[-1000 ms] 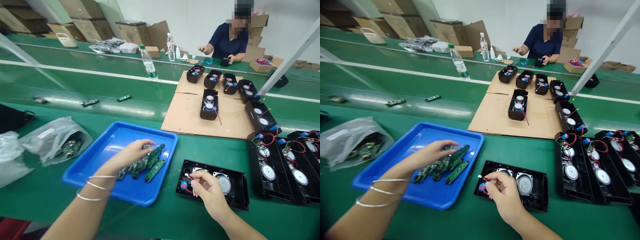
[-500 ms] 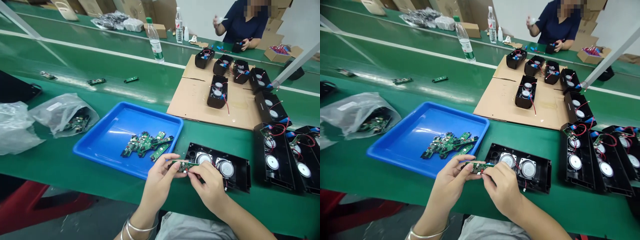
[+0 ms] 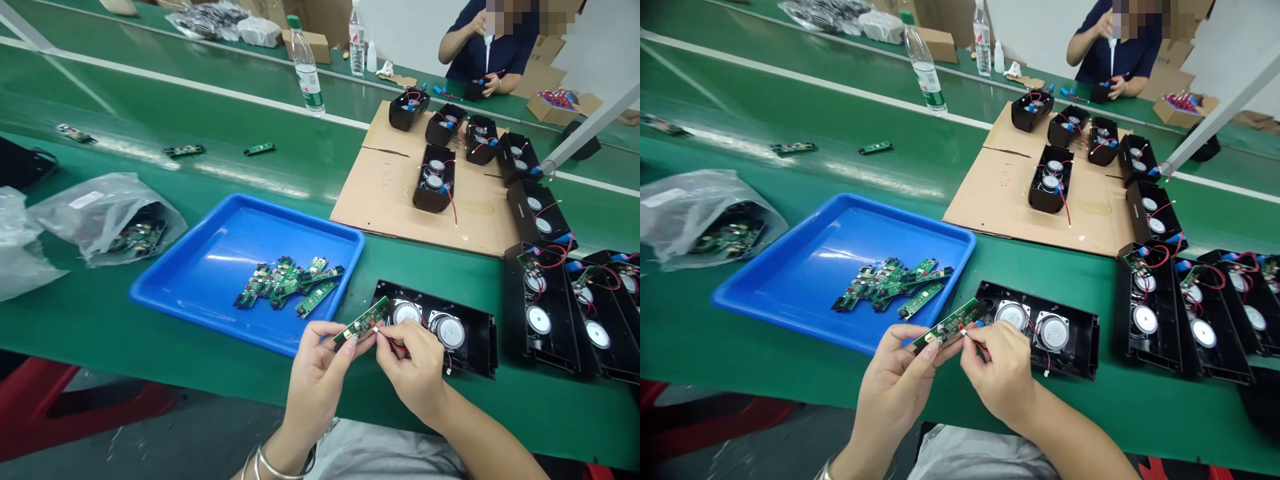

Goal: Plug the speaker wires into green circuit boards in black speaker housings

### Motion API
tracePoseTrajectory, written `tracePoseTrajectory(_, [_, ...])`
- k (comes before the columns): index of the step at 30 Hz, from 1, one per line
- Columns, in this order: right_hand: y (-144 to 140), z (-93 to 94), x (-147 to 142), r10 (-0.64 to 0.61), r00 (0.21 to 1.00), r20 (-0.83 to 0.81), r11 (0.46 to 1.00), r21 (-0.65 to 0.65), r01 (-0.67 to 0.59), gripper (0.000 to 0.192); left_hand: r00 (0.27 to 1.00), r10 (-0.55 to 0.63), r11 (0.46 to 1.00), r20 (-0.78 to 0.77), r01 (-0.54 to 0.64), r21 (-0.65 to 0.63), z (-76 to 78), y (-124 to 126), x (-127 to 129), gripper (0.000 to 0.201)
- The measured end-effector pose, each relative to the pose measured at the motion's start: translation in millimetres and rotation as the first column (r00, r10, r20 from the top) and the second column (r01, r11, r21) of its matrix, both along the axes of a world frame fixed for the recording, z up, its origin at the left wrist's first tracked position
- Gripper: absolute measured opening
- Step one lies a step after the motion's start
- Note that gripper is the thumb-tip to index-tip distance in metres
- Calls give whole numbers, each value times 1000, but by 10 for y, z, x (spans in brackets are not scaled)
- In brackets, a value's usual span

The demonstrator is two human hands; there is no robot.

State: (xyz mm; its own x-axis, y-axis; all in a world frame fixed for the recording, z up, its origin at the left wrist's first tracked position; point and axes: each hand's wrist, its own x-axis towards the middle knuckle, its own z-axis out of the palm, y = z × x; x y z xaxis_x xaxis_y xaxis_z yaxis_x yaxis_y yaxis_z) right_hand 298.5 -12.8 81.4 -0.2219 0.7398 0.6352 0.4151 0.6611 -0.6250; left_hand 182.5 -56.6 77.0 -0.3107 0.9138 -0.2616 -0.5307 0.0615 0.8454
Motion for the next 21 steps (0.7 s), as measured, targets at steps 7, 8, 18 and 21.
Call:
tracePoseTrajectory(7, [-3, -9, -17, -42, 999, 3, 999, 23, 42, 16, 993, -16, 1000, -116, 18, 13, -78, -88, 41, 31])
tracePoseTrajectory(8, [-4, -9, -17, -53, 999, 10, 998, 22, 53, 17, 992, -19, 999, -125, 23, 27, -80, -93, 49, 29])
tracePoseTrajectory(18, [53, -18, 3, -6, 997, 82, 993, 120, -4, 20, 998, 49, 998, 29, -51, 47, -48, 43, 85, 15])
tracePoseTrajectory(21, [81, -29, 26, 36, 994, 102, 990, 132, -50, 22, 998, 59, 998, 22, -59, 10, -31, 53, 94, 18])
